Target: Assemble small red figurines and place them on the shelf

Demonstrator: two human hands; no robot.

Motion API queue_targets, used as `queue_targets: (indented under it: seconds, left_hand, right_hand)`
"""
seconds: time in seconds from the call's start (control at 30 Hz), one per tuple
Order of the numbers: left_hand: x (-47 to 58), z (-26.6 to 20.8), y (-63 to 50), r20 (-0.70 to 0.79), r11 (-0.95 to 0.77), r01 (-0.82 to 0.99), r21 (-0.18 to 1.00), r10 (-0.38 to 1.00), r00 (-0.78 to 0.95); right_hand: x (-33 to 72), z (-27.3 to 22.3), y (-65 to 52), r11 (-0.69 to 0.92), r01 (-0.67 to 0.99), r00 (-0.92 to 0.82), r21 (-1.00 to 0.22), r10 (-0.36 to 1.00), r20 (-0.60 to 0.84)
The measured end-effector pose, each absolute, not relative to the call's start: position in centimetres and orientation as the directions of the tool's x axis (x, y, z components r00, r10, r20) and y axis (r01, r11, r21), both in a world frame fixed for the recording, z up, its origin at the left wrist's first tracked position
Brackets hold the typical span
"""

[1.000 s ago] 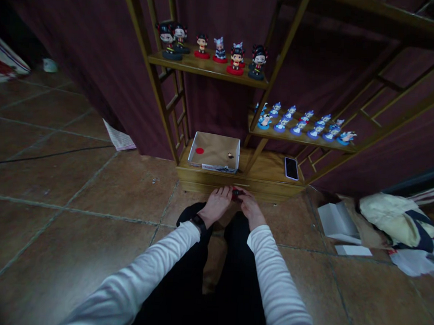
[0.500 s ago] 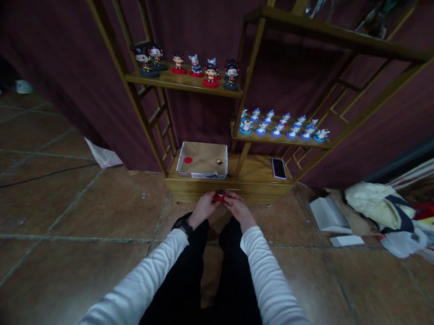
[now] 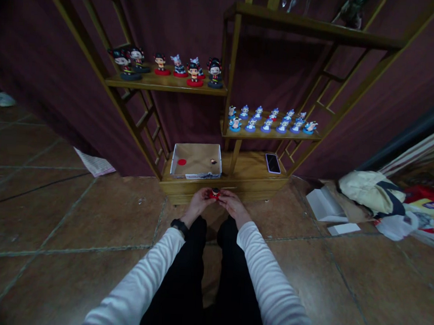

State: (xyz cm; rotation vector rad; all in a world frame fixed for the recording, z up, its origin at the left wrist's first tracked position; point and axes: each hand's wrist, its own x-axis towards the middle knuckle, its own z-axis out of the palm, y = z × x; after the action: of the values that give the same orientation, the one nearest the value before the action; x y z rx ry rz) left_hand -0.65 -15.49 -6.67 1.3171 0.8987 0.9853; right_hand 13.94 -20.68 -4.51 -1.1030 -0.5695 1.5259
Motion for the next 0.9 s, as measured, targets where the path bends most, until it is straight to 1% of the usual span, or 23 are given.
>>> queue_targets:
  seconds: [0.2, 0.4, 0.53, 0.7, 0.9]
  left_hand:
    - [-0.7, -5.6, -16.1, 0.008, 0.011, -0.066, 0.998, 0.96, 0.281]
    - [-1.0, -4.5, -16.3, -0.116, 0.163, -0.12, 0.979, 0.938, 0.326]
    - [-1.3, -3.7, -16.5, -0.178, 0.232, -0.135, 0.963, 0.93, 0.322]
    - [-1.3, -3.2, -16.8, -0.185, 0.236, -0.156, 0.959, 0.941, 0.282]
    - [-1.4, -3.3, -16.7, -0.201, 0.246, -0.14, 0.959, 0.94, 0.275]
  right_hand:
    - [13.9, -4.5, -20.5, -0.225, -0.517, 0.112, -0.826, 0.939, -0.325]
    - [13.8, -4.3, -20.5, -0.188, -0.535, 0.153, -0.824, 0.937, -0.313]
    - [13.7, -3.9, -20.6, -0.179, -0.541, 0.13, -0.822, 0.948, -0.292]
    - [13.6, -3.8, -20.7, -0.197, -0.522, 0.117, -0.83, 0.947, -0.298]
    - [13.6, -4.0, -20.6, -0.232, -0.53, 0.067, -0.816, 0.947, -0.313]
